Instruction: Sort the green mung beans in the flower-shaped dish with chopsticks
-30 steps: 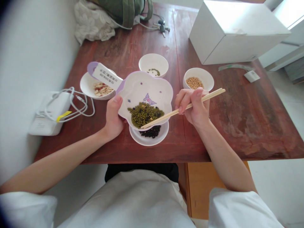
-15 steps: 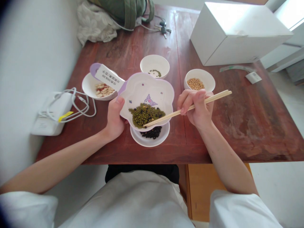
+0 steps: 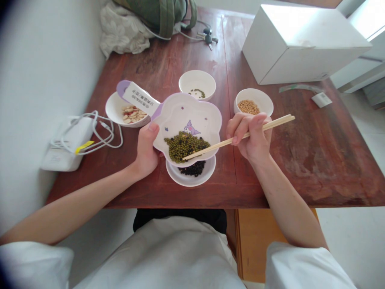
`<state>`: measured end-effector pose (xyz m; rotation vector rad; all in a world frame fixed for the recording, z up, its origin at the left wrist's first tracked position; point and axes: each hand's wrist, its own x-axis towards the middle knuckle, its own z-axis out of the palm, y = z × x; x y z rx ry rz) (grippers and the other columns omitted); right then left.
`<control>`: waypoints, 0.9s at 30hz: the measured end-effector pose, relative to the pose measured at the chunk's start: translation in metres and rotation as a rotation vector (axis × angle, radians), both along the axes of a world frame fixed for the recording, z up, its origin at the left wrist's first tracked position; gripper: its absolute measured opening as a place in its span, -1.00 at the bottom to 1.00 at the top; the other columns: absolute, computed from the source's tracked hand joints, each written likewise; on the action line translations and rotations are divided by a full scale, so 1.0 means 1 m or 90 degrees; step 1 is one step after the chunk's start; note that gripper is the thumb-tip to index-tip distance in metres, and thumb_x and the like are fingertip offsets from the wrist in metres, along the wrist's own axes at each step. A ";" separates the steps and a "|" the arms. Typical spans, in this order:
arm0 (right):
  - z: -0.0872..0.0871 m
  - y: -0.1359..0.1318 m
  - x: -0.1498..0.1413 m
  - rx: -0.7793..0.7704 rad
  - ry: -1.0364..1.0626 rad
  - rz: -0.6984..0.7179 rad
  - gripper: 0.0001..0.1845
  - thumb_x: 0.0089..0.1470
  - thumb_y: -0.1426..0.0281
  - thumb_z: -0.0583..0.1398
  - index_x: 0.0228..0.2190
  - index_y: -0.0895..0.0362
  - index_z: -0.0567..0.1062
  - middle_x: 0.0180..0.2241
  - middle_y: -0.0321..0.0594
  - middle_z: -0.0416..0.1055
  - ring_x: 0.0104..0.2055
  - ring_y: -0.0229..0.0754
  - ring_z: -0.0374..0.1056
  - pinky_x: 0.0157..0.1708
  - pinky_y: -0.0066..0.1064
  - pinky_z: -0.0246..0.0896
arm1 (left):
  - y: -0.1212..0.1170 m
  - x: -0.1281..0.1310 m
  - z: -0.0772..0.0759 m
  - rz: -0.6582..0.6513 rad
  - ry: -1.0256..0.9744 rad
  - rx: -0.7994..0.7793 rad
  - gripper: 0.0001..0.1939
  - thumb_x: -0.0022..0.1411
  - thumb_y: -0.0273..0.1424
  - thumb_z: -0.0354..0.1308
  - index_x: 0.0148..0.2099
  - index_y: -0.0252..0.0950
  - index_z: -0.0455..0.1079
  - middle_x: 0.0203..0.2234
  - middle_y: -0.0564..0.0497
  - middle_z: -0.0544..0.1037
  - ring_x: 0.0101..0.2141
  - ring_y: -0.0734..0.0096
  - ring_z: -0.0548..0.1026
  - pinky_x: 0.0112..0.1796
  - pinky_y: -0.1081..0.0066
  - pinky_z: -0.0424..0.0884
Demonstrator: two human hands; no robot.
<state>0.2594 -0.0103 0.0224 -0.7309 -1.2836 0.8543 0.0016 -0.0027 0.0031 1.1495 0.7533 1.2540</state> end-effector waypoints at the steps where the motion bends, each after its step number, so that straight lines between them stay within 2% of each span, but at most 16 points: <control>1: 0.000 0.000 0.000 -0.002 -0.006 -0.004 -0.16 0.19 -0.42 0.14 -0.76 -0.08 0.56 -0.77 -0.28 0.18 -0.73 -0.22 0.07 -0.68 -0.15 0.04 | 0.000 0.000 0.000 -0.003 -0.002 0.005 -0.39 0.39 0.21 0.29 -0.36 -0.21 0.32 -0.61 0.15 0.34 -0.70 0.60 0.18 -0.71 0.43 -0.01; 7: 0.000 0.000 0.003 -0.009 -0.021 -0.004 -0.15 0.14 -0.45 0.14 -0.76 -0.08 0.58 -0.77 -0.28 0.14 -0.71 -0.20 0.13 -0.68 -0.16 0.04 | 0.001 0.000 0.001 0.000 0.003 0.012 -0.39 0.38 0.21 0.31 -0.37 -0.20 0.30 -0.63 0.15 0.34 -0.70 0.58 0.17 -0.70 0.43 0.02; 15: -0.002 -0.003 0.008 0.005 -0.048 -0.003 -0.17 0.30 -0.33 0.18 -0.76 -0.06 0.55 -0.74 -0.25 0.24 -0.70 -0.20 0.17 -0.56 -0.11 0.24 | 0.000 0.000 0.002 -0.007 -0.006 0.023 -0.40 0.41 0.19 0.30 -0.38 -0.21 0.32 -0.64 0.16 0.33 -0.71 0.60 0.18 -0.71 0.44 0.00; 27: -0.001 -0.001 0.007 0.015 -0.025 0.026 -0.20 0.22 -0.38 0.15 -0.70 -0.09 0.63 -0.75 -0.27 0.19 -0.71 -0.18 0.09 -0.64 -0.14 0.16 | 0.000 0.000 0.002 -0.001 -0.010 -0.010 -0.38 0.36 0.21 0.34 -0.38 -0.22 0.32 -0.63 0.14 0.32 -0.69 0.60 0.17 -0.70 0.43 -0.01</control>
